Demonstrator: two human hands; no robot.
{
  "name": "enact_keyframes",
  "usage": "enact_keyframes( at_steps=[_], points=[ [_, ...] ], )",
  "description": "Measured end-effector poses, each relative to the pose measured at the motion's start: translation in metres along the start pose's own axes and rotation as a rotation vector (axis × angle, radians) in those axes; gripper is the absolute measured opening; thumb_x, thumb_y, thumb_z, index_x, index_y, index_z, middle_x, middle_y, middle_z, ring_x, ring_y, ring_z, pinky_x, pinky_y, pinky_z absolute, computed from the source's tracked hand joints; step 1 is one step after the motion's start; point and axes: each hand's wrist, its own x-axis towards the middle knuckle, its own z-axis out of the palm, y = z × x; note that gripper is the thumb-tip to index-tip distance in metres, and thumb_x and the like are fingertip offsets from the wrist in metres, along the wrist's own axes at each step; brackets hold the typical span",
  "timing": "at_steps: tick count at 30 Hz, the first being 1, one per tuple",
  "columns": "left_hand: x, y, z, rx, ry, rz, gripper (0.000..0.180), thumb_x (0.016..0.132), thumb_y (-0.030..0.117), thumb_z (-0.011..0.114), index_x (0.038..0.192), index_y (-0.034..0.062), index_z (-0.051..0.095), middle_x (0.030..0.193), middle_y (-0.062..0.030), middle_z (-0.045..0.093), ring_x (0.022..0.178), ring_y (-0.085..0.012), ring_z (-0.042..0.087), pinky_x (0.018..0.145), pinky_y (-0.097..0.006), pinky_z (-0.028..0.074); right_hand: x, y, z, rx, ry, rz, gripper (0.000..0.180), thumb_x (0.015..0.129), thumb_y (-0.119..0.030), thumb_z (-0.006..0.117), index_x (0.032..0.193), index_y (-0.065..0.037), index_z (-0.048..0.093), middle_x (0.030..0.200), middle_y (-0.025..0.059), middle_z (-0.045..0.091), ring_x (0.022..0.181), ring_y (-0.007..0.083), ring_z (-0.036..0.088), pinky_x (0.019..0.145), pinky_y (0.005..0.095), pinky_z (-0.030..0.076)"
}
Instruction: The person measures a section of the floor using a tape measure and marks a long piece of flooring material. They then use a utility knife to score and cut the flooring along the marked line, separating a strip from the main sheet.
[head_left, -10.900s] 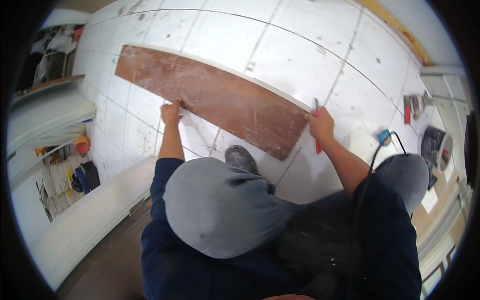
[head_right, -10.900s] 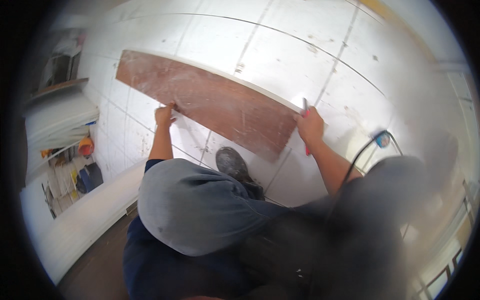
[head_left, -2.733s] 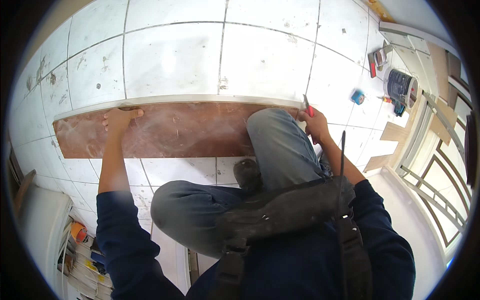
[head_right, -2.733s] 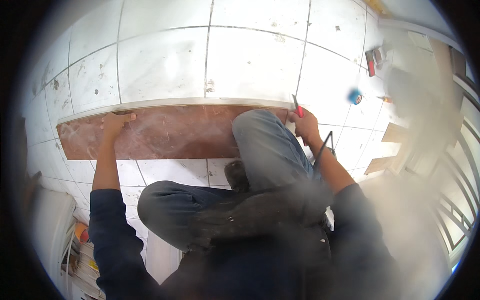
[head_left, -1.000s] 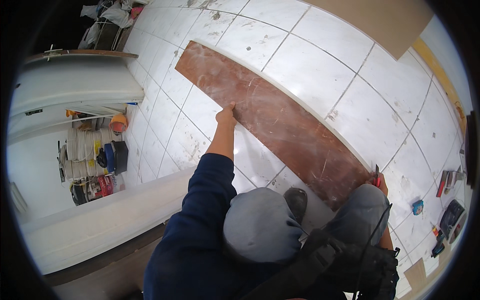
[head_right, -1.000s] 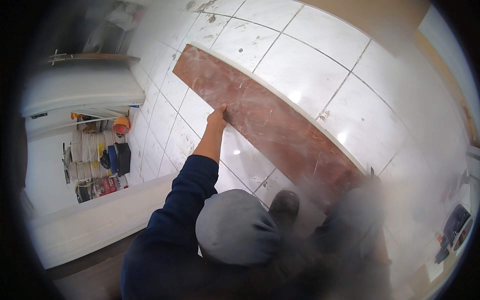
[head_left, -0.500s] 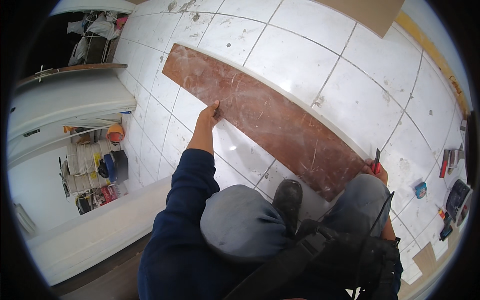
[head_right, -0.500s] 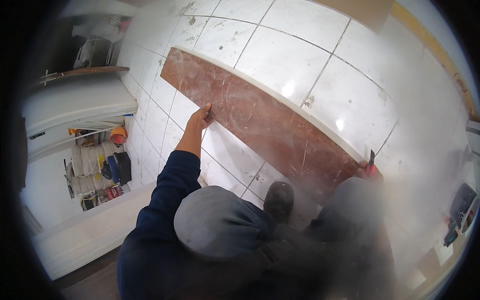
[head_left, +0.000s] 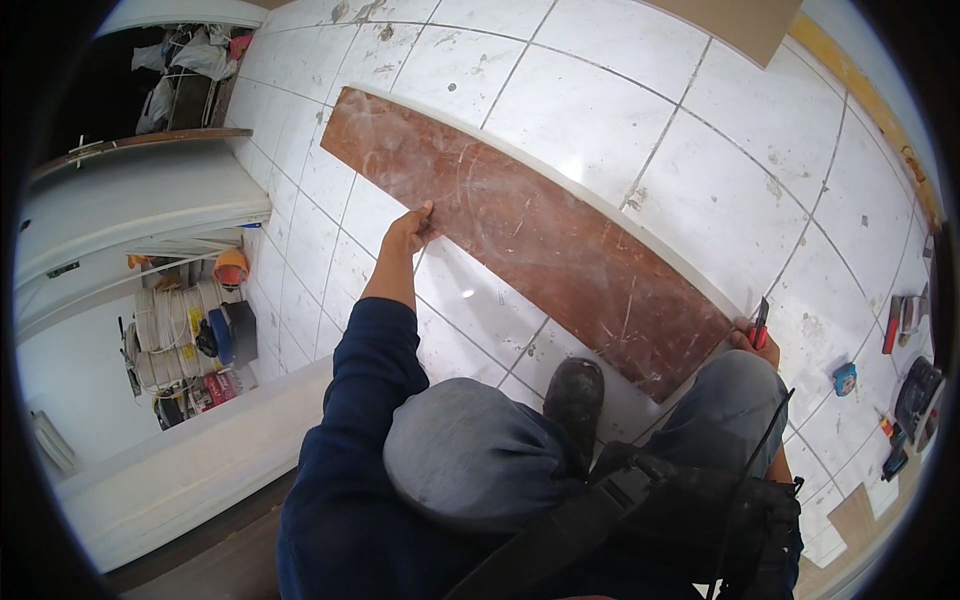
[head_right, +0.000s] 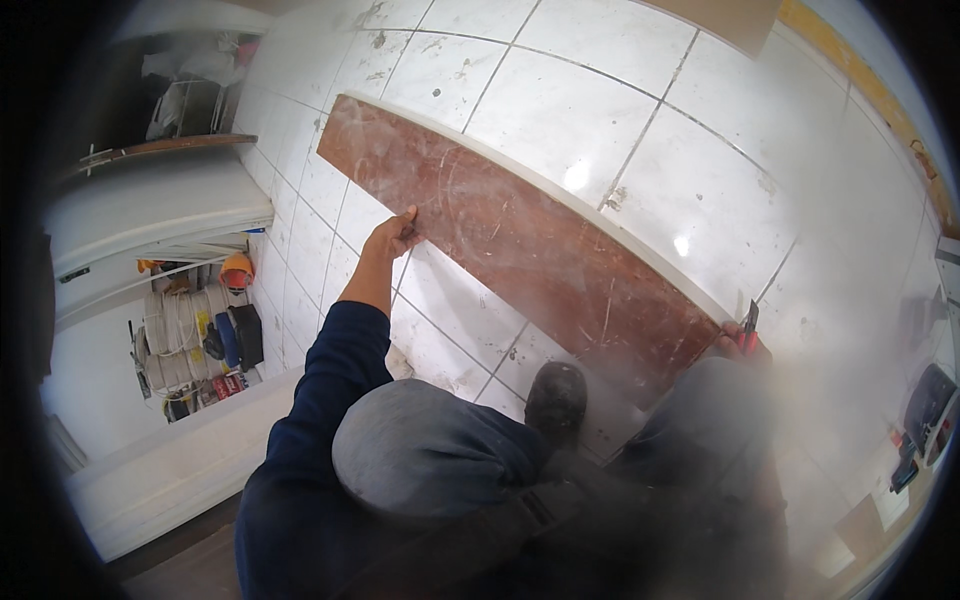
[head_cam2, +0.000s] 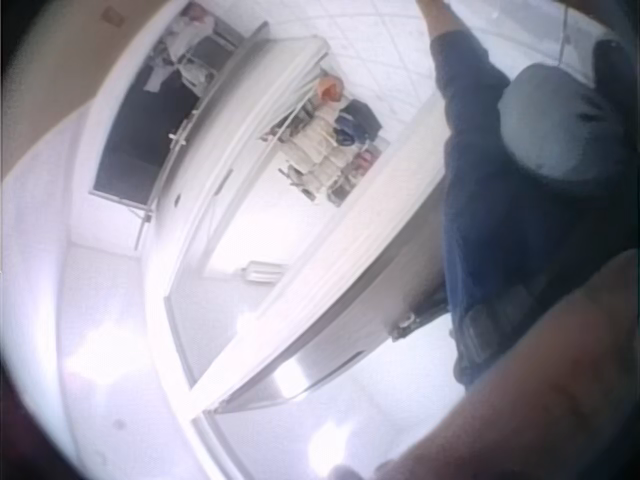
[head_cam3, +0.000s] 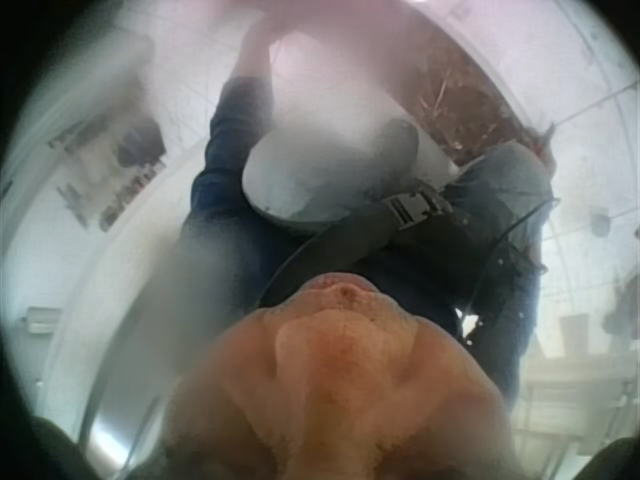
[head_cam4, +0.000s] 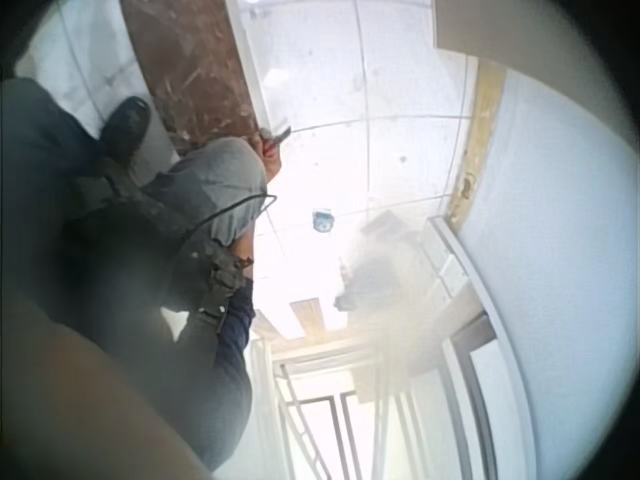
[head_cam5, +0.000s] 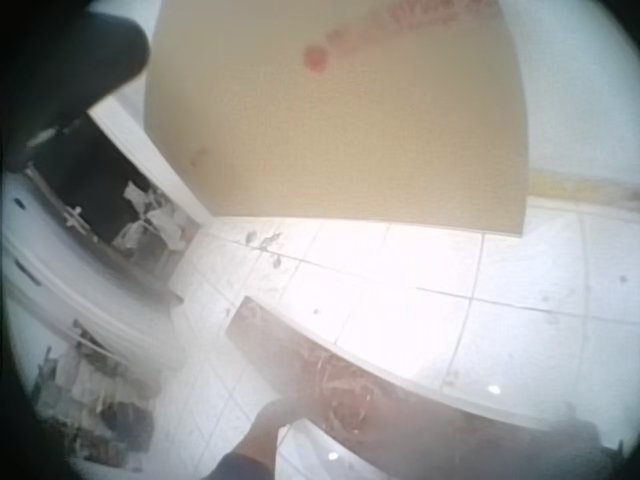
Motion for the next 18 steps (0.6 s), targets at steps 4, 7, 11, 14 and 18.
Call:
enact_keyframes(
  at_steps=[4, 7, 11, 14, 18],
  points=[
    [0.005, -0.003, -0.003, -0.011, -0.012, 0.029, 0.026, 0.097, 0.029, 0.071, 0.108, 0.0063, 0.066, 0.102, -0.0082, 0.066, 0.094, -0.0233, 0.065, 0.085, -0.041, 0.060, 0.003, 0.007, -0.002, 0.061, 0.000, -0.009, 0.029, 0.092, -0.008, 0.072, 0.119, 0.001, 0.069, 0.091, 0.0049, 0.071, 0.075, 0.0109, 0.065, 0.067, 0.0250, 0.051],
    [0.009, -0.005, -0.009, -0.021, -0.051, 0.035, 0.030, 0.097, 0.030, 0.071, 0.115, 0.0071, 0.064, 0.114, -0.0090, 0.065, 0.105, -0.0241, 0.064, 0.090, -0.040, 0.059, 0.007, 0.016, -0.004, 0.147, -0.046, -0.045, 0.029, 0.093, -0.007, 0.072, 0.119, 0.003, 0.067, 0.095, 0.0064, 0.071, 0.077, 0.0119, 0.066, 0.068, 0.0254, 0.052],
    [0.009, -0.006, -0.011, -0.052, -0.079, 0.037, 0.030, 0.097, 0.028, 0.071, 0.115, 0.0054, 0.064, 0.105, -0.0094, 0.066, 0.099, -0.0249, 0.064, 0.088, -0.043, 0.060, 0.006, 0.016, -0.007, 0.194, -0.086, -0.055, 0.030, 0.093, -0.008, 0.072, 0.120, 0.004, 0.066, 0.099, 0.0074, 0.071, 0.078, 0.0124, 0.066, 0.069, 0.0255, 0.052],
    [0.005, -0.010, -0.003, -0.052, -0.064, 0.053, 0.034, 0.097, 0.029, 0.070, 0.118, 0.0040, 0.062, 0.109, -0.0099, 0.067, 0.103, -0.0253, 0.065, 0.089, -0.043, 0.060, 0.003, 0.014, -0.010, 0.224, -0.104, -0.047, 0.029, 0.094, -0.008, 0.071, 0.120, 0.003, 0.066, 0.098, 0.0067, 0.070, 0.078, 0.0119, 0.066, 0.068, 0.0252, 0.052],
    [0.006, -0.009, -0.015, -0.055, -0.130, 0.060, 0.035, 0.098, 0.030, 0.069, 0.120, 0.0041, 0.062, 0.112, -0.0100, 0.067, 0.107, -0.0249, 0.065, 0.090, -0.041, 0.059, -0.011, -0.005, 0.002, 0.265, -0.152, -0.034, 0.027, 0.094, -0.009, 0.069, 0.117, 0.003, 0.064, 0.089, 0.0054, 0.067, 0.072, 0.0125, 0.065, 0.062, 0.0263, 0.051]
  ],
)
